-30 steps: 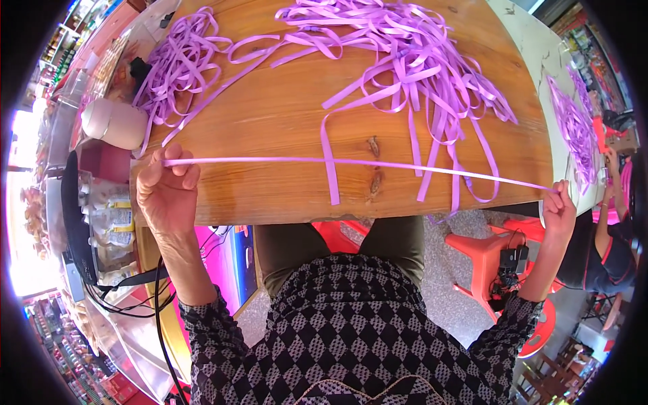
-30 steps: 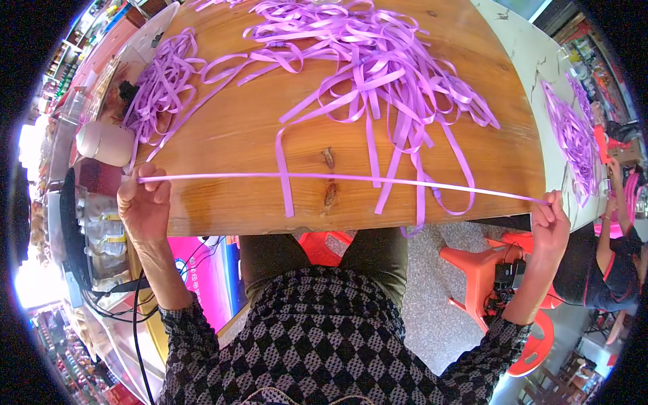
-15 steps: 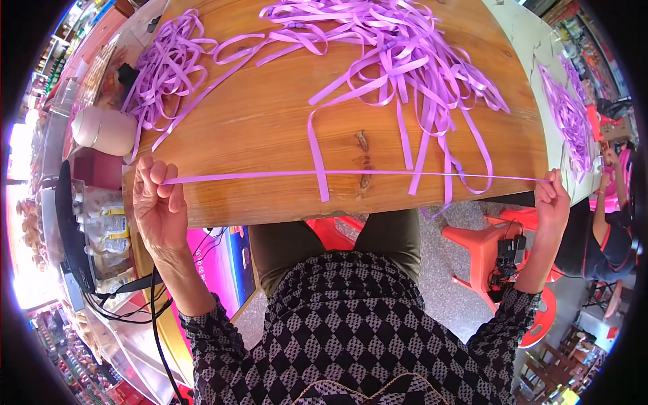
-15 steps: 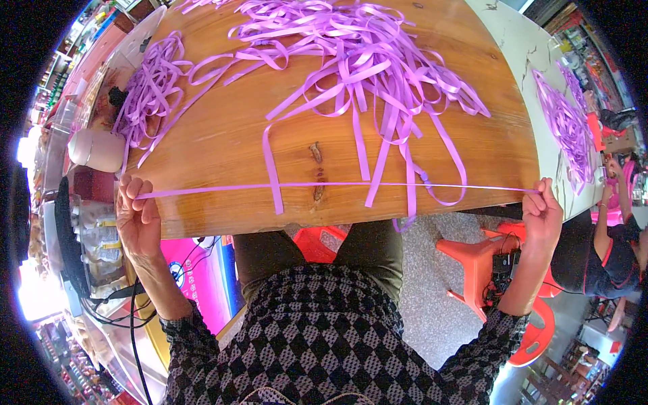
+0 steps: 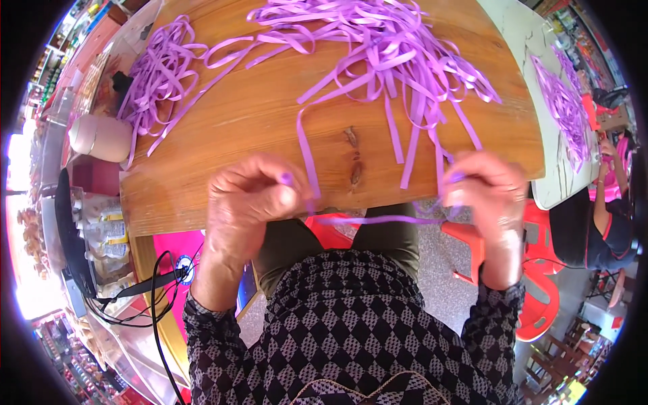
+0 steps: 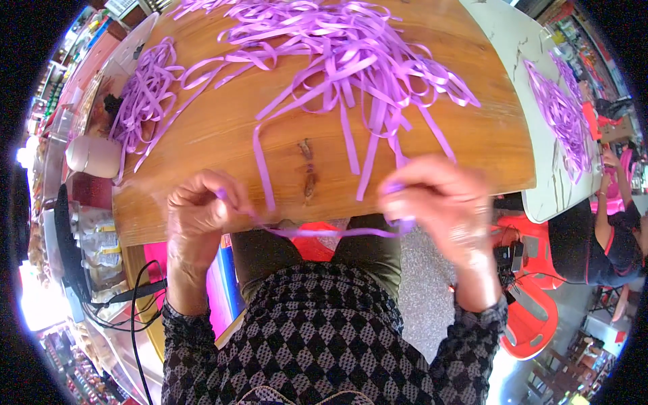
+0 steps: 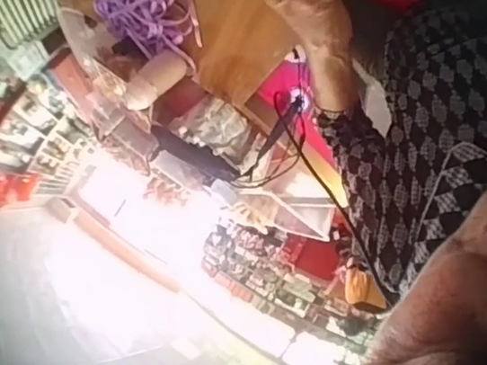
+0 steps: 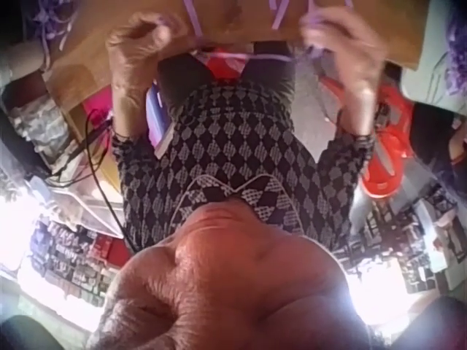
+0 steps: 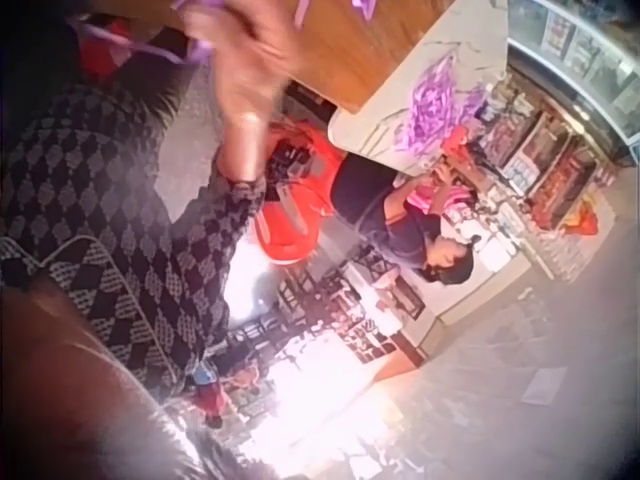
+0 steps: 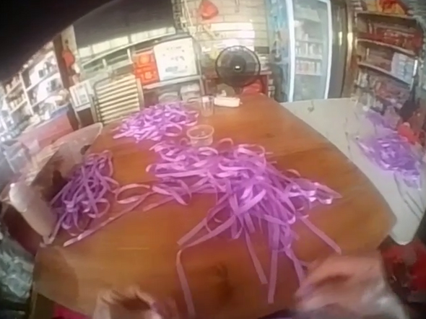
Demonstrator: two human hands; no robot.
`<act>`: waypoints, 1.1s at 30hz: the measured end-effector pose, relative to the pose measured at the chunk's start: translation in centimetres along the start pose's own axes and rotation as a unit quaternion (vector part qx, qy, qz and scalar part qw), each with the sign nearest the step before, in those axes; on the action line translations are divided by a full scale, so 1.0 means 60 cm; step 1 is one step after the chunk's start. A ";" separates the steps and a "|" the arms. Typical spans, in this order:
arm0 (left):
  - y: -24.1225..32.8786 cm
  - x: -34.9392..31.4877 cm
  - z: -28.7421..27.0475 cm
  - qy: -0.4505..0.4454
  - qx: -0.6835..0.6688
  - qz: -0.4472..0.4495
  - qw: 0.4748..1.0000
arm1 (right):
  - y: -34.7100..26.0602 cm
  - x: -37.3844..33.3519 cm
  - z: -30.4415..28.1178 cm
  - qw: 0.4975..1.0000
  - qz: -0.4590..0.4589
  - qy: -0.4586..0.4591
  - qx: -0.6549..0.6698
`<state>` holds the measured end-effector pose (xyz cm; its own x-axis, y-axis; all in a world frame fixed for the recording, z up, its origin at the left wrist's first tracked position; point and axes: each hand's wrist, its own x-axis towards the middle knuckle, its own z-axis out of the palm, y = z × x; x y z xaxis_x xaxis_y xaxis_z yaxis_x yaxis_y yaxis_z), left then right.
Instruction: The person ties knots in purple ribbons by hand, picking up one ribbon at a time from a pile on a wooden table. They stretch each ribbon, form a loop to create a knot, and pull it tight before returning it to the table.
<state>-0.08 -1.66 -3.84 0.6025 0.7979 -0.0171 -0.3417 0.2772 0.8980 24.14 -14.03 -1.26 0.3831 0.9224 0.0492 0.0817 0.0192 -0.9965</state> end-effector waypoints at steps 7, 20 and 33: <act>-0.007 -0.014 0.062 -0.047 0.023 -0.123 0.991 | 0.016 0.020 0.065 0.951 -0.184 -0.196 -0.150; -0.016 -0.023 0.076 -0.087 0.421 0.056 0.901 | 0.034 0.012 0.081 0.914 -0.214 -0.212 -0.273; -0.030 -0.030 0.061 -0.016 0.189 -0.102 0.976 | 0.053 -0.019 0.092 0.979 0.025 -0.202 -0.018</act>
<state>2.10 -5.57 -3.83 0.6550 0.7274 -0.2048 0.0753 0.2068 0.9755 18.88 -12.90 -4.88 -0.0069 0.9993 -0.0372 0.1081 -0.0363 -0.9935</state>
